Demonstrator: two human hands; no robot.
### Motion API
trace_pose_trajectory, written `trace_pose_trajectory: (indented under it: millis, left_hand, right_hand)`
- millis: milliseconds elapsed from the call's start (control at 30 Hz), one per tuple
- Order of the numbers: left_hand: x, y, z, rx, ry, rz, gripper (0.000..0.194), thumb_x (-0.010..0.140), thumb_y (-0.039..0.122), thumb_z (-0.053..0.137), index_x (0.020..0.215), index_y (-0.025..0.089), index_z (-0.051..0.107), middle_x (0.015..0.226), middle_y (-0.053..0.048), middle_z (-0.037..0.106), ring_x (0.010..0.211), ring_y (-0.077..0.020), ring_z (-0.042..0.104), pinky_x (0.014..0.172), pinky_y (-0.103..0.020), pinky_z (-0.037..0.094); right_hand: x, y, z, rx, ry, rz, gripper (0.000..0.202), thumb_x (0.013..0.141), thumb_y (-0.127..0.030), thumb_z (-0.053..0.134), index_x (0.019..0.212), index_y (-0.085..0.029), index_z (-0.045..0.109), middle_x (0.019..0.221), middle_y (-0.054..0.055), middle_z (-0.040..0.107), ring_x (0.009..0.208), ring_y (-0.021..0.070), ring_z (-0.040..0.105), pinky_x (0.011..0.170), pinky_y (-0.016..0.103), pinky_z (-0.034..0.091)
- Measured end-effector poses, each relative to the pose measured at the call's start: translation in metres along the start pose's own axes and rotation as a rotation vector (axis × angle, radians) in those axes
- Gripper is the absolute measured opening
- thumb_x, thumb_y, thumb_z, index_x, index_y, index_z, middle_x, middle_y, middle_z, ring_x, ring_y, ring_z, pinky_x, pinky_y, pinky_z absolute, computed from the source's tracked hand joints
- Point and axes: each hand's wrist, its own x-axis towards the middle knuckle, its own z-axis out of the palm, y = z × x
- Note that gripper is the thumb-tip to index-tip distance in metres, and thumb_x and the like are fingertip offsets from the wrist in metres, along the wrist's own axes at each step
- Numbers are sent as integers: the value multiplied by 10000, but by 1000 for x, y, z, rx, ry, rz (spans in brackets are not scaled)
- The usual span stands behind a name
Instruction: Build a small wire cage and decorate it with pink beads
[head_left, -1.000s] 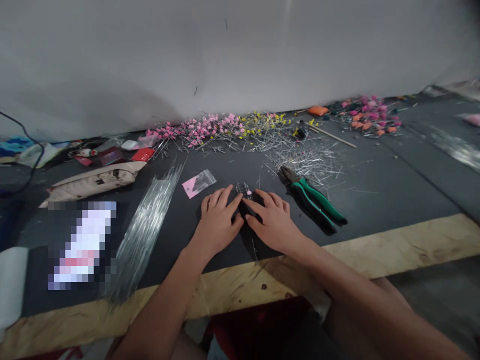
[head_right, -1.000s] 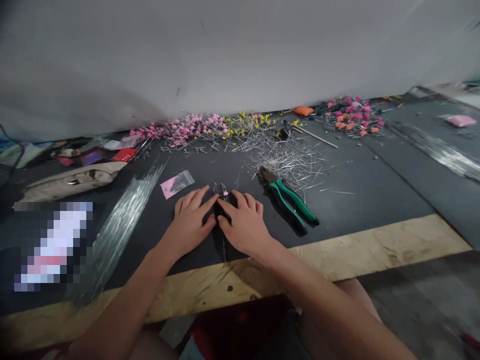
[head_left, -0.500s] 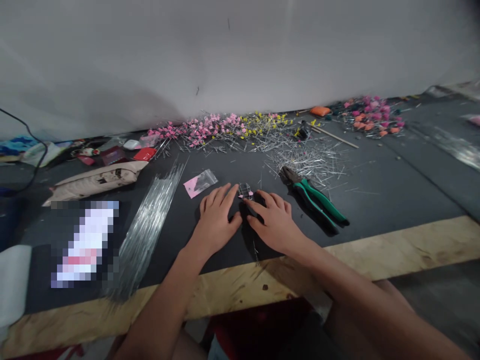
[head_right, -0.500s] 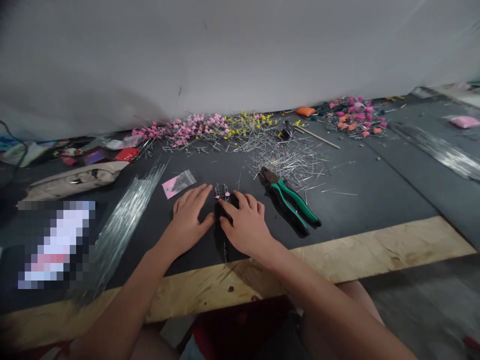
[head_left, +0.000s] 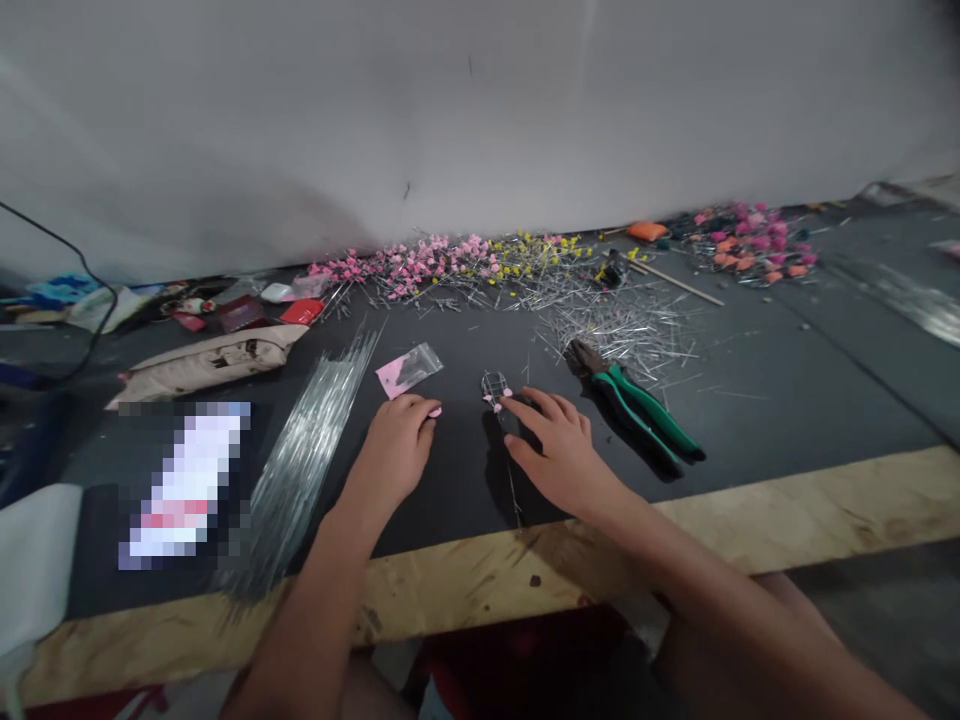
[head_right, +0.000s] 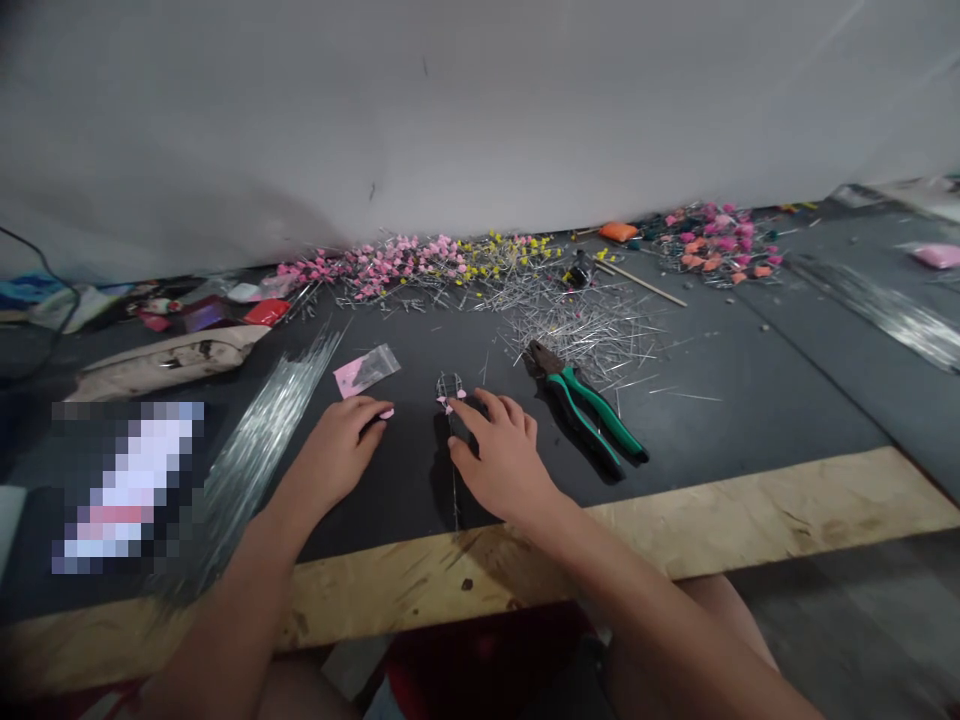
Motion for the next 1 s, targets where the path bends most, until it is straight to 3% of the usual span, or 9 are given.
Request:
trace_pose_trajectory:
  millis: [133, 233, 333, 433, 533, 833, 1000]
  left_hand:
    - [3, 4, -2, -40, 20, 2, 226, 866, 205, 419, 940, 147, 625, 919, -92, 624, 900, -219, 554, 836, -377, 420]
    - [-3, 17, -7, -119, 35, -63, 229, 871, 268, 427, 931, 173, 626, 940, -75, 640, 913, -220, 565, 837, -379, 421]
    - [-13, 37, -13, -367, 22, -187, 243, 866, 348, 437, 971, 227, 619, 965, -27, 664, 869, -188, 597, 767, -322, 461]
    - [-23, 55, -16, -658, -77, -203, 219, 847, 359, 477, 972, 258, 626, 951, 5, 680, 854, -166, 615, 723, -284, 483]
    - [-27, 63, -15, -801, -95, -185, 191, 833, 336, 511, 951, 255, 637, 936, 4, 685, 861, -158, 622, 736, -280, 493]
    - [-29, 65, -10, -800, -15, -133, 175, 834, 297, 527, 952, 255, 650, 919, 5, 691, 847, -150, 625, 745, -271, 492]
    - [-29, 68, -9, -704, -1, -34, 183, 829, 245, 530, 978, 254, 636, 938, 0, 674, 848, -139, 612, 753, -263, 480]
  right_hand:
    - [-1, 0, -6, 129, 71, 5, 373, 805, -272, 489, 1172, -267, 554, 1299, 67, 471, 1214, 288, 341, 986, 490, 281]
    - [-6, -5, -14, 341, 71, 14, 286, 806, -267, 502, 1080, -254, 583, 1171, 48, 555, 1101, 221, 460, 932, 395, 372]
    - [-14, -14, -19, 570, -49, 110, 242, 823, -304, 500, 1049, -258, 574, 962, 21, 627, 837, 160, 570, 752, 316, 460]
    - [-20, -22, -18, 753, -101, 128, 242, 806, -314, 544, 1035, -241, 574, 947, 19, 638, 828, 146, 582, 738, 287, 463]
    - [-21, -25, -15, 864, -112, 157, 222, 801, -355, 557, 978, -226, 595, 935, 29, 652, 839, 152, 594, 743, 288, 466]
    - [-19, -22, -16, 877, -112, 193, 189, 774, -365, 584, 856, -210, 654, 799, 13, 660, 746, 143, 582, 694, 273, 448]
    - [-15, -21, -16, 899, -100, 183, 174, 759, -353, 591, 806, -202, 664, 762, 2, 648, 723, 133, 562, 680, 264, 424]
